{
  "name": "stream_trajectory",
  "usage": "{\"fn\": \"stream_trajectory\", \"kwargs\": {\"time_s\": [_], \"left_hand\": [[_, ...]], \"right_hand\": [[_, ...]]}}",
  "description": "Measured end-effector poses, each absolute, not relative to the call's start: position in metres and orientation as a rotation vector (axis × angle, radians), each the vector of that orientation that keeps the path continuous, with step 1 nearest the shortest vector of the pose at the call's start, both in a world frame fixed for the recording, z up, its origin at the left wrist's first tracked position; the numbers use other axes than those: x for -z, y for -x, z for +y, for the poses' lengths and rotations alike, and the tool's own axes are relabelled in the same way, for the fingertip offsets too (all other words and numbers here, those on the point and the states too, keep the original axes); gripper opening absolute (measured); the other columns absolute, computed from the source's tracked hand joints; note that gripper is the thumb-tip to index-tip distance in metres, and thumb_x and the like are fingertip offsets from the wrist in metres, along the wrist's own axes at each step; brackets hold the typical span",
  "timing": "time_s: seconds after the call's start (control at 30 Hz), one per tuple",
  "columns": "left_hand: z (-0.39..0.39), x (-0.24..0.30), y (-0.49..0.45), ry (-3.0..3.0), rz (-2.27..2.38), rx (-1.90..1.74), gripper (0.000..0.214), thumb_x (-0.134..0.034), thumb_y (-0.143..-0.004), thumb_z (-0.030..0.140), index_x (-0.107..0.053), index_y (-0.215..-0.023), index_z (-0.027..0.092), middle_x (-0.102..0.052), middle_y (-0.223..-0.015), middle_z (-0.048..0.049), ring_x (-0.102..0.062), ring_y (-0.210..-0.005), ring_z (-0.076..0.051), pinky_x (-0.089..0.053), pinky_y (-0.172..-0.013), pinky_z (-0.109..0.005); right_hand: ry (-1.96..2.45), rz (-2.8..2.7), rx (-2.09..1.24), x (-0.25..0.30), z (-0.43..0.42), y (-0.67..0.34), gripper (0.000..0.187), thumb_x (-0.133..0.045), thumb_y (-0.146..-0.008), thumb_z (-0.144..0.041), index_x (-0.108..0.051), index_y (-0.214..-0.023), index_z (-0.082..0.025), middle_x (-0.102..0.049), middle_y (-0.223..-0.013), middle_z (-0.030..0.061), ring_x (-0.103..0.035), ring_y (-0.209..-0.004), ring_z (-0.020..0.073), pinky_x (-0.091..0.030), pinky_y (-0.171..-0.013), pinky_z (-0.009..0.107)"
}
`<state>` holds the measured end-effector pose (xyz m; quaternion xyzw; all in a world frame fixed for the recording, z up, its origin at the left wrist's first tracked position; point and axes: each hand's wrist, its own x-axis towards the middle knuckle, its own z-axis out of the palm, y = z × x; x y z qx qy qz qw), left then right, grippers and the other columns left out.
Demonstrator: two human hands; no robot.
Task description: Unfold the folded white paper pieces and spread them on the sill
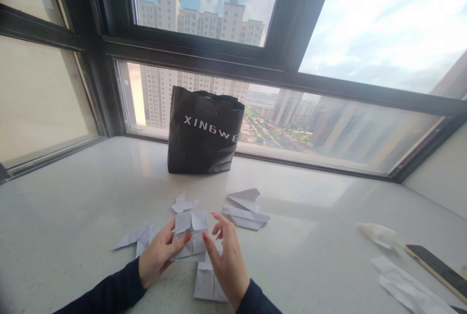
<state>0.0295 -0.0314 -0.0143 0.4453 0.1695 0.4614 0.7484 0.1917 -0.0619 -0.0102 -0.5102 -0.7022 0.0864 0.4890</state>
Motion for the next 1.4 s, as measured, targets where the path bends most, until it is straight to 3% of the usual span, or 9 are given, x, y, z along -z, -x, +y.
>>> {"fn": "stream_trajectory", "kwargs": {"time_s": [0.27, 0.4, 0.57, 0.77, 0.93, 1.17, 1.4], "left_hand": [[-0.0273, 0.0249, -0.0298, -1.107, 0.31, -0.995, 0.041, -0.066, -0.079, 0.028, -0.049, -0.113, 0.015, -0.056, -0.11, -0.0113, -0.049, -0.105, -0.027, -0.033, -0.093, -0.038], [-0.029, 0.0252, -0.029, -1.109, 0.254, -0.988, 0.051, -0.071, -0.074, 0.025, -0.045, -0.116, 0.018, -0.056, -0.11, -0.0105, -0.049, -0.106, -0.027, -0.033, -0.093, -0.038], [-0.0319, 0.0208, -0.0287, -1.046, 0.27, -0.998, 0.043, -0.069, -0.075, 0.025, -0.049, -0.112, 0.016, -0.054, -0.113, -0.0107, -0.046, -0.11, -0.027, -0.03, -0.095, -0.036], [-0.0315, 0.0181, -0.0281, -1.015, 0.378, -0.979, 0.046, -0.068, -0.076, 0.029, -0.046, -0.114, 0.015, -0.056, -0.109, -0.0111, -0.051, -0.103, -0.027, -0.039, -0.085, -0.034], [-0.0281, 0.0196, -0.0274, -1.048, 0.404, -0.992, 0.047, -0.069, -0.075, 0.033, -0.048, -0.112, 0.014, -0.057, -0.107, -0.0114, -0.052, -0.102, -0.028, -0.04, -0.084, -0.033], [-0.031, 0.0209, -0.0261, -1.208, 0.409, -0.98, 0.041, -0.065, -0.078, 0.036, -0.05, -0.11, 0.014, -0.056, -0.11, -0.0108, -0.046, -0.108, -0.028, -0.031, -0.094, -0.036], [-0.0302, 0.022, -0.0281, -1.267, 0.394, -0.991, 0.042, -0.063, -0.08, 0.039, -0.047, -0.11, 0.015, -0.056, -0.108, -0.0111, -0.049, -0.103, -0.027, -0.033, -0.092, -0.036]], "right_hand": [[1.215, -1.676, -0.511, 0.0155, -0.0627, -0.1851, 0.038, -0.044, -0.086, -0.033, -0.035, -0.12, -0.018, -0.037, -0.057, -0.0078, -0.041, -0.049, 0.0114, -0.037, -0.048, 0.022], [1.222, -1.668, -0.58, 0.012, -0.0631, -0.1863, 0.041, -0.043, -0.086, -0.033, -0.032, -0.123, -0.017, -0.034, -0.054, -0.009, -0.039, -0.048, 0.0116, -0.036, -0.05, 0.022], [1.292, -1.693, -0.478, 0.012, -0.0643, -0.1873, 0.051, -0.046, -0.085, -0.033, -0.027, -0.13, -0.017, -0.037, -0.053, -0.009, -0.041, -0.049, 0.0127, -0.037, -0.056, 0.024], [1.318, -1.822, -0.392, 0.012, -0.067, -0.1866, 0.055, -0.043, -0.086, -0.03, -0.021, -0.134, -0.014, -0.038, -0.048, -0.0104, -0.038, -0.045, 0.0127, -0.038, -0.066, 0.029], [1.326, -1.759, -0.438, 0.0141, -0.0672, -0.1847, 0.06, -0.045, -0.086, -0.033, -0.017, -0.135, -0.015, -0.039, -0.051, -0.0091, -0.039, -0.049, 0.0137, -0.038, -0.06, 0.026], [1.247, -1.564, -0.512, 0.0102, -0.0652, -0.186, 0.045, -0.035, -0.09, -0.037, -0.031, -0.13, -0.018, -0.043, -0.065, -0.0039, -0.045, -0.059, 0.0137, -0.041, -0.059, 0.025], [1.285, -1.688, -0.484, 0.0179, -0.0626, -0.1879, 0.036, -0.043, -0.086, -0.035, -0.047, -0.119, -0.02, -0.054, -0.077, 0.002, -0.049, -0.067, 0.0161, -0.044, -0.064, 0.027]]}}
